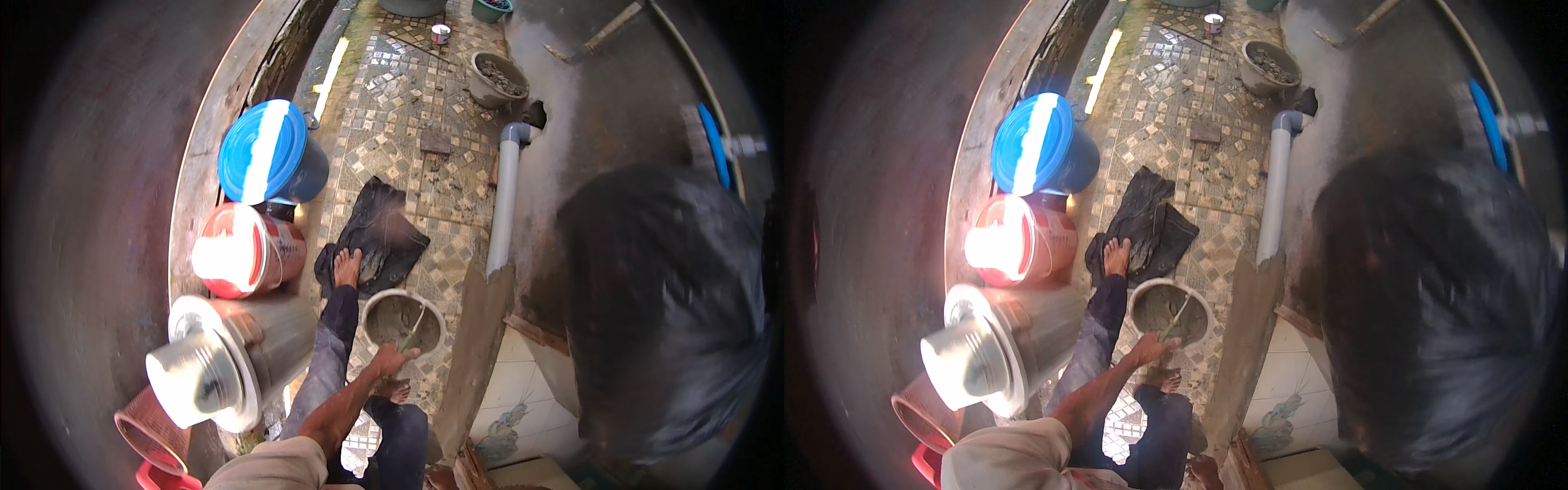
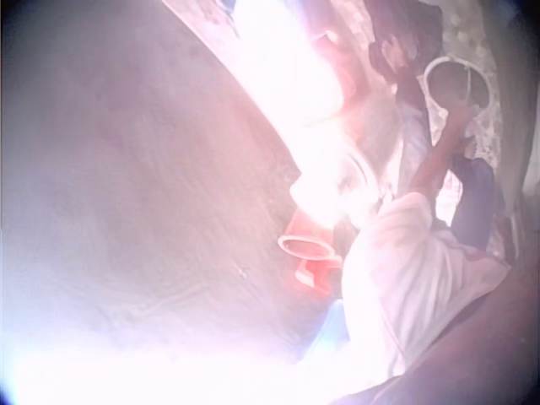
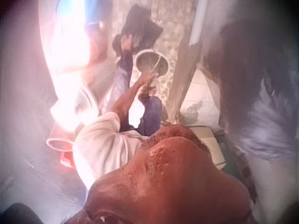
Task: The person applies cement mixture to the edge of a wall around a pipe using a trowel.
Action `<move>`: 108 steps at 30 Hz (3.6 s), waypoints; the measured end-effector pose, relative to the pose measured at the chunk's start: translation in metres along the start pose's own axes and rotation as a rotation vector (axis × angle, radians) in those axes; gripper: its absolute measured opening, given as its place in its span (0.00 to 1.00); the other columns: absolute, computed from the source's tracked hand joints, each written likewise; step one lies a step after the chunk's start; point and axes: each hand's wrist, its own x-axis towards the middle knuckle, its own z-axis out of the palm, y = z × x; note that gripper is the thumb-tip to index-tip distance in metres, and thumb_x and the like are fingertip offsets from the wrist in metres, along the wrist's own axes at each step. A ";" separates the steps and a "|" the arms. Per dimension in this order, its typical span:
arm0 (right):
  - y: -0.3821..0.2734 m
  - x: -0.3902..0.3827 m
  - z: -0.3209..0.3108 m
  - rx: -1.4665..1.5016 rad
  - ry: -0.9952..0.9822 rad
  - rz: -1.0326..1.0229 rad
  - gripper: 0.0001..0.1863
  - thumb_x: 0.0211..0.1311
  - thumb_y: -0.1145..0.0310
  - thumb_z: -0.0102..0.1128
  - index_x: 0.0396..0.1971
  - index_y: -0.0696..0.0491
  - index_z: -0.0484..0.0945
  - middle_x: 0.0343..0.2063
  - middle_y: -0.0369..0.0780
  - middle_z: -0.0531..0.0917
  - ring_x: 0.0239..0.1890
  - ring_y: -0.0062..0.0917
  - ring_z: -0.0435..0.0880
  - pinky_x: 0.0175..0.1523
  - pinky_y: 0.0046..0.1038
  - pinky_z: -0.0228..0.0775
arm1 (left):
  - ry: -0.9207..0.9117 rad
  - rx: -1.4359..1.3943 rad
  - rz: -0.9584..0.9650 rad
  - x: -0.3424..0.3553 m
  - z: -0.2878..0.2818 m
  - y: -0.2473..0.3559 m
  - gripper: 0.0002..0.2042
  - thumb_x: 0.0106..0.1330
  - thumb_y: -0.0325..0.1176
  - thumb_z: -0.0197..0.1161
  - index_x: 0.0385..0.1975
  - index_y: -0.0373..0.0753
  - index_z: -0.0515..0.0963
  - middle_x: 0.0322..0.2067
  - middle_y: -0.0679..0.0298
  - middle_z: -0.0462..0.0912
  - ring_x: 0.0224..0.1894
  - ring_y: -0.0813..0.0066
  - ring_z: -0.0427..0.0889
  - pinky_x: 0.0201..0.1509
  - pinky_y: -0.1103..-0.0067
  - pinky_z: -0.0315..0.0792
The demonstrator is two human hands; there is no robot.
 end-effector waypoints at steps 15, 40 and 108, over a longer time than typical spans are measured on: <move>-0.252 -0.176 0.090 0.054 0.043 0.028 0.11 0.66 0.65 0.68 0.38 0.55 0.77 0.14 0.34 0.72 0.13 0.22 0.72 0.18 0.28 0.64 | -0.044 0.080 -0.012 0.015 -0.160 0.286 0.34 0.61 0.65 0.66 0.34 0.29 0.83 0.27 0.47 0.85 0.33 0.51 0.86 0.43 0.60 0.76; -0.695 0.103 0.136 -0.234 0.270 -0.697 0.34 0.69 0.46 0.61 0.56 0.64 0.74 0.48 0.65 0.81 0.56 0.59 0.80 0.60 0.47 0.72 | 0.729 -0.129 0.236 0.291 -0.443 0.330 0.19 0.80 0.51 0.54 0.28 0.45 0.70 0.21 0.75 0.68 0.24 0.85 0.66 0.27 0.82 0.62; -0.917 0.190 0.217 -0.723 0.074 -1.632 0.21 0.64 0.52 0.64 0.36 0.59 0.85 0.23 0.57 0.84 0.32 0.54 0.86 0.41 0.47 0.79 | 0.600 0.105 0.988 0.480 -0.426 0.387 0.15 0.76 0.40 0.61 0.31 0.34 0.81 0.18 0.76 0.70 0.23 0.87 0.63 0.26 0.82 0.55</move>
